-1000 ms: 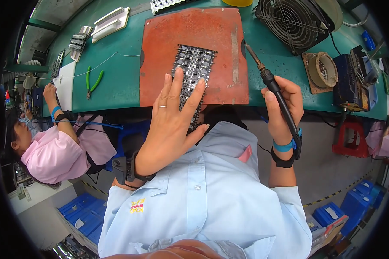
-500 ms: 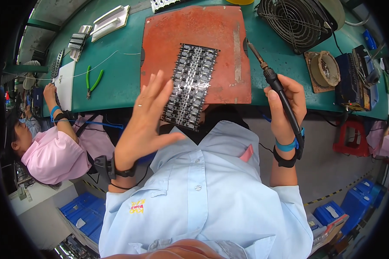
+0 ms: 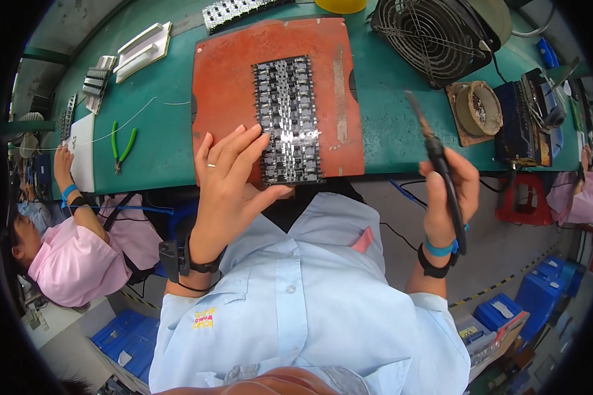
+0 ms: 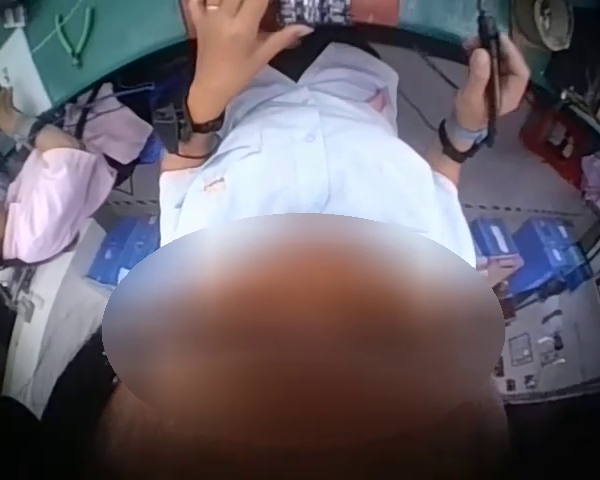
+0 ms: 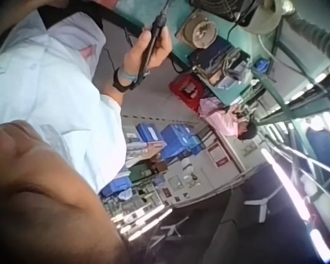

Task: Solder electronic components onto a printed circuit board.

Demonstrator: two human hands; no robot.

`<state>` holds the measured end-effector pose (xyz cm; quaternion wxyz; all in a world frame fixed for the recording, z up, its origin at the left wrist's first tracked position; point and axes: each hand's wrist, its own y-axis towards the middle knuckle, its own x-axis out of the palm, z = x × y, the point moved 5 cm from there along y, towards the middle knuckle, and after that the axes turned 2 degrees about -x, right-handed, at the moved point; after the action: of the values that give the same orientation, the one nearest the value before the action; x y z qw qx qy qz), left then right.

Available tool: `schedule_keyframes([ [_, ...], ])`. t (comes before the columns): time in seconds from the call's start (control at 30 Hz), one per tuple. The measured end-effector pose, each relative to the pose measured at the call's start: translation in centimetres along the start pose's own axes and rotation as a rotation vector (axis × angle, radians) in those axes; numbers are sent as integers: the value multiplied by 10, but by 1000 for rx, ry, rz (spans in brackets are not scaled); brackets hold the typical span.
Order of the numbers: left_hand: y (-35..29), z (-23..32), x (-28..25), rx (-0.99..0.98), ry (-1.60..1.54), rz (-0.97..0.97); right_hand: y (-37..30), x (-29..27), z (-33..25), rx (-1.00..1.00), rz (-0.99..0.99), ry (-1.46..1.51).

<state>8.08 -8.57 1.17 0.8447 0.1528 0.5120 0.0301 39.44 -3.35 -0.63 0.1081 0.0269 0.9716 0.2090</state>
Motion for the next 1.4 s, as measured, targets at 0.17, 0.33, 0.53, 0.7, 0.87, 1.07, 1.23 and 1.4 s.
schedule_keyframes([
  [0.17, 11, 7, 7, -31, 12, 33, -11, -51, 21, -19, 362, -229],
  [0.33, 11, 8, 1, -96, 82, 24, -15, -57, 32, 80, 440, -347],
  [0.53, 14, -38, -43, -86, 102, 200, -18, -38, 17, 4, 285, -174],
  [0.7, 20, -133, -72, -116, 514, 276, -10, 20, -11, -38, 13, 33],
  [0.87, 27, -90, -85, 70, 192, 238, 1, 58, -37, -100, -152, 118],
  [1.07, 16, 24, -46, 294, -330, 70, 6, 110, -63, 75, -421, 487],
  [1.23, 29, 26, -26, 196, -531, 19, 20, 111, -63, 259, -569, 520],
  [1.4, 46, 4, -44, 266, -447, 58, 45, 87, -45, 238, -524, 599],
])
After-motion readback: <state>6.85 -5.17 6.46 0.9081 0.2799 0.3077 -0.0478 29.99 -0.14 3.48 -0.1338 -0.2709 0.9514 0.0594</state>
